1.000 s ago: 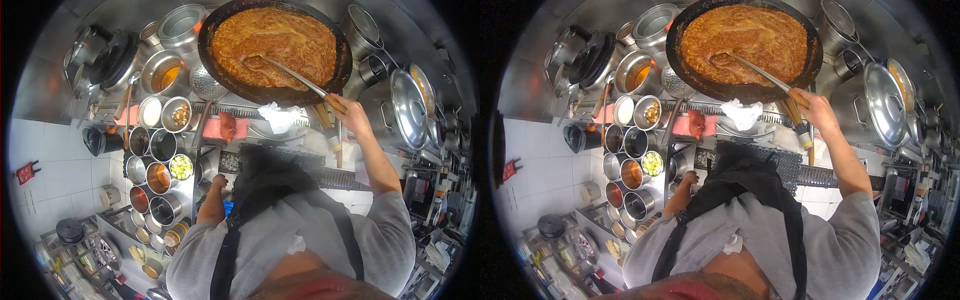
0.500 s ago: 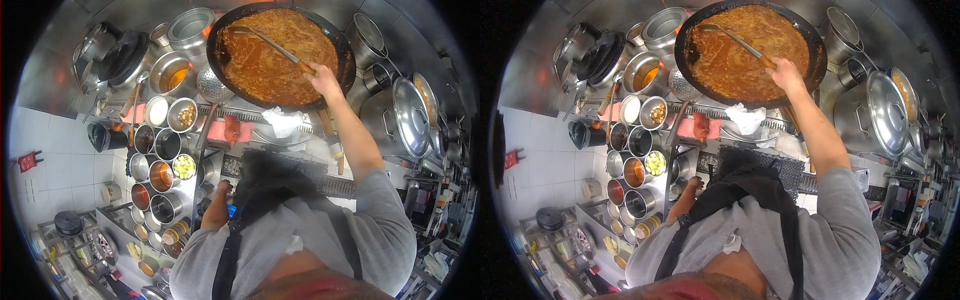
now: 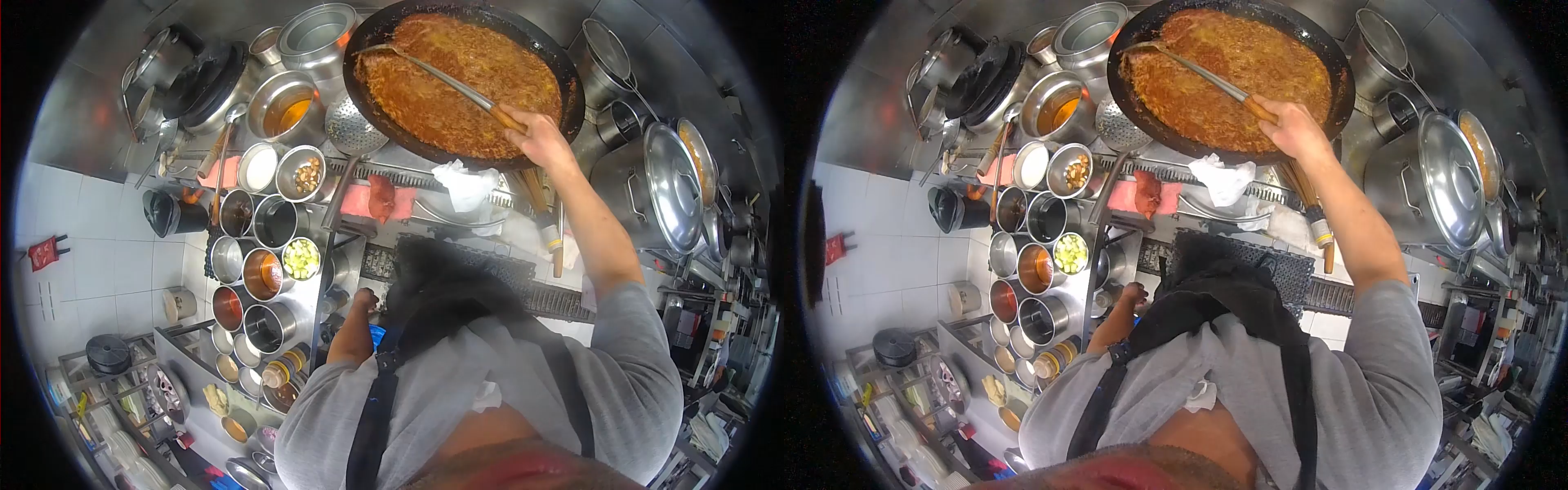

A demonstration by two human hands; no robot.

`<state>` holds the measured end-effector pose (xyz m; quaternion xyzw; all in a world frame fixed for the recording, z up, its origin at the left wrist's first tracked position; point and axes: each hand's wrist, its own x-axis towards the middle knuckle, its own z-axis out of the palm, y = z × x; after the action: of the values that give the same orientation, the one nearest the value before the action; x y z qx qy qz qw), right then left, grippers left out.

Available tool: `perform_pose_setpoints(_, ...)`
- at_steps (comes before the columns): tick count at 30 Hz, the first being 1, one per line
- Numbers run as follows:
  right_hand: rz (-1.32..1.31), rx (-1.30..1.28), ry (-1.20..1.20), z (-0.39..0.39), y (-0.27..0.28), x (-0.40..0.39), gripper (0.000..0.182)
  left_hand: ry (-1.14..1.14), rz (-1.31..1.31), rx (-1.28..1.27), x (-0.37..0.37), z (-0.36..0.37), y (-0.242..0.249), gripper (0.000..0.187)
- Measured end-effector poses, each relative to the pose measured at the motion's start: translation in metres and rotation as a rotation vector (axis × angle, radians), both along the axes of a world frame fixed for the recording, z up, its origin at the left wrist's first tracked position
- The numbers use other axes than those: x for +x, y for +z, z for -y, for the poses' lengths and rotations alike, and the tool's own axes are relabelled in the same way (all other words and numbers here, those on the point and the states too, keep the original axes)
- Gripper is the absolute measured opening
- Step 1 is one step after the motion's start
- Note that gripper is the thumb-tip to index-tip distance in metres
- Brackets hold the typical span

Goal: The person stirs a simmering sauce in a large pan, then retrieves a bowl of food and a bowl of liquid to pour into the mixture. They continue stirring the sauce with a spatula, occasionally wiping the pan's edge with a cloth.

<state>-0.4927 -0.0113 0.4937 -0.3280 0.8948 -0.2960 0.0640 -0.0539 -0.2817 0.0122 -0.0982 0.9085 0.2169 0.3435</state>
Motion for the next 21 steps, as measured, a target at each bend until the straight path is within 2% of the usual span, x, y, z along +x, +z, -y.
perform_pose_setpoints(2,-0.025,-0.008,0.047,-0.020,0.002,0.011,0.047,0.566,0.237,0.131,-0.017,-0.008,0.040,0.019)
perform_pose_setpoints(4,-0.002,0.001,0.065,-0.037,0.009,0.024,0.047,0.518,0.228,0.147,-0.016,0.000,0.011,0.019)
perform_pose_setpoints(7,-0.054,-0.024,0.111,-0.059,0.016,0.040,0.049,0.463,0.183,0.109,-0.023,0.006,0.005,0.017)
perform_pose_setpoints(9,-0.076,0.004,0.124,-0.072,0.025,0.050,0.050,-0.006,-0.001,-0.026,-0.030,0.008,0.014,0.018)
perform_pose_setpoints(10,-0.097,0.033,0.140,-0.078,0.029,0.055,0.050,-0.011,0.001,-0.027,-0.033,0.007,0.022,0.018)
perform_pose_setpoints(12,-0.119,0.031,0.131,-0.094,0.033,0.065,0.051,0.702,0.176,0.224,-0.044,-0.007,0.058,0.020)
perform_pose_setpoints(16,-0.171,0.135,0.081,-0.124,0.055,0.090,0.049,0.728,0.111,0.261,-0.036,-0.004,0.044,0.021)
perform_pose_setpoints(18,-0.212,0.147,0.044,-0.144,0.061,0.099,0.045,0.358,0.237,0.105,-0.031,0.013,-0.012,0.019)
perform_pose_setpoints(19,-0.211,0.149,0.035,-0.153,0.066,0.104,0.045,0.349,0.238,0.105,-0.027,0.020,-0.026,0.019)
perform_pose_setpoints(21,-0.240,0.116,-0.013,-0.169,0.080,0.119,0.043,0.349,0.151,0.270,-0.020,0.027,-0.032,0.018)
